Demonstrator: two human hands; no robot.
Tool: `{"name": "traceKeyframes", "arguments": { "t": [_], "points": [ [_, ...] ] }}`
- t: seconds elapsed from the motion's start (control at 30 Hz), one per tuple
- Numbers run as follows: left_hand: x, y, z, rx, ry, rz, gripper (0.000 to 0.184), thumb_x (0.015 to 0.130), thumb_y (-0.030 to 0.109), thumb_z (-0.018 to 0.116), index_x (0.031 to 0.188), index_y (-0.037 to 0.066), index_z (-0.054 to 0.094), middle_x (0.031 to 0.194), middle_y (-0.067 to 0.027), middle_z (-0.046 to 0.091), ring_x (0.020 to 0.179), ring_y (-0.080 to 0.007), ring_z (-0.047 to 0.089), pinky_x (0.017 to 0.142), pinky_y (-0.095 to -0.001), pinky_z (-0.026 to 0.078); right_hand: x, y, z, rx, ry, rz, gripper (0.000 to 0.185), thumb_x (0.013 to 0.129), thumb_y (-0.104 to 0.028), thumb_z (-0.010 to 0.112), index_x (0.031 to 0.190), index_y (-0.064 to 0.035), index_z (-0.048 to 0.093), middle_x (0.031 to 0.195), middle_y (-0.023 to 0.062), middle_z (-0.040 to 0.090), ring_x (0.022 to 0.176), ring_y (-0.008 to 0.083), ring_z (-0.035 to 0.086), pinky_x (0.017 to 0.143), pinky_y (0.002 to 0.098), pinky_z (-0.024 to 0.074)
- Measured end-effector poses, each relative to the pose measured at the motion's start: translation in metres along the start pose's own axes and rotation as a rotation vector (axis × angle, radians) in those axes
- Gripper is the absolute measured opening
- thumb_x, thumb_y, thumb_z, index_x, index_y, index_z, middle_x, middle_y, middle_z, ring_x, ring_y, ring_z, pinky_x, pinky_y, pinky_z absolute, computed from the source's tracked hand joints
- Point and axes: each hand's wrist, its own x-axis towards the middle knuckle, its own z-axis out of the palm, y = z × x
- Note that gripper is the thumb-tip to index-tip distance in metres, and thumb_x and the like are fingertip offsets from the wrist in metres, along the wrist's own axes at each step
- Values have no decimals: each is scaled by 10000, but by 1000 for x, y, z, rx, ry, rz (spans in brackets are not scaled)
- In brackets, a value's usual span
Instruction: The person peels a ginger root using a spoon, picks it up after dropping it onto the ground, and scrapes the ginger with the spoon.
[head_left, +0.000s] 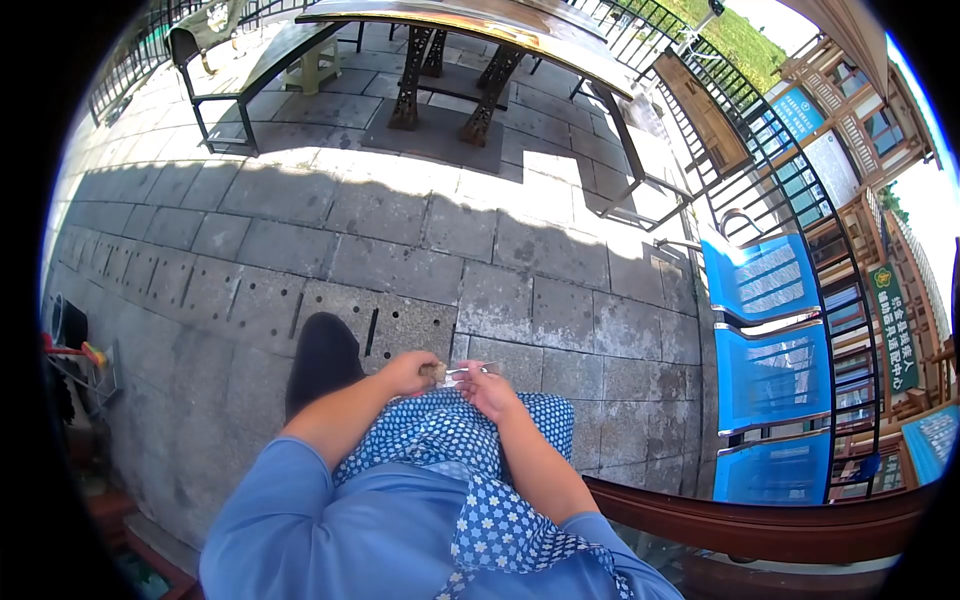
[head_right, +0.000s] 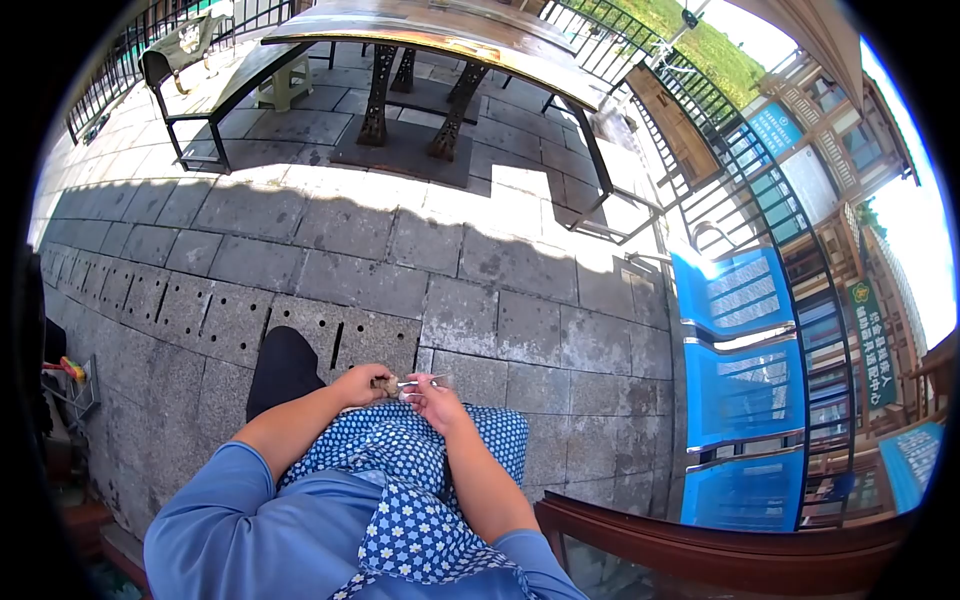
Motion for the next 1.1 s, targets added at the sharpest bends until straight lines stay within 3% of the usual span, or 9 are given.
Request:
{"name": "traceKeyframes", "arguments": {
  "t": [1.1],
  "points": [
    [3,-7,3,13,-4,6,356,650,96,662,995,50,585,932,-126,601,844,-239,582,756,-317,457,2,0,-5,-6,18,24,328,895,-297,458,1111,-53,497,921,55,588,787,134,552,669,246,435]
  ]
}}
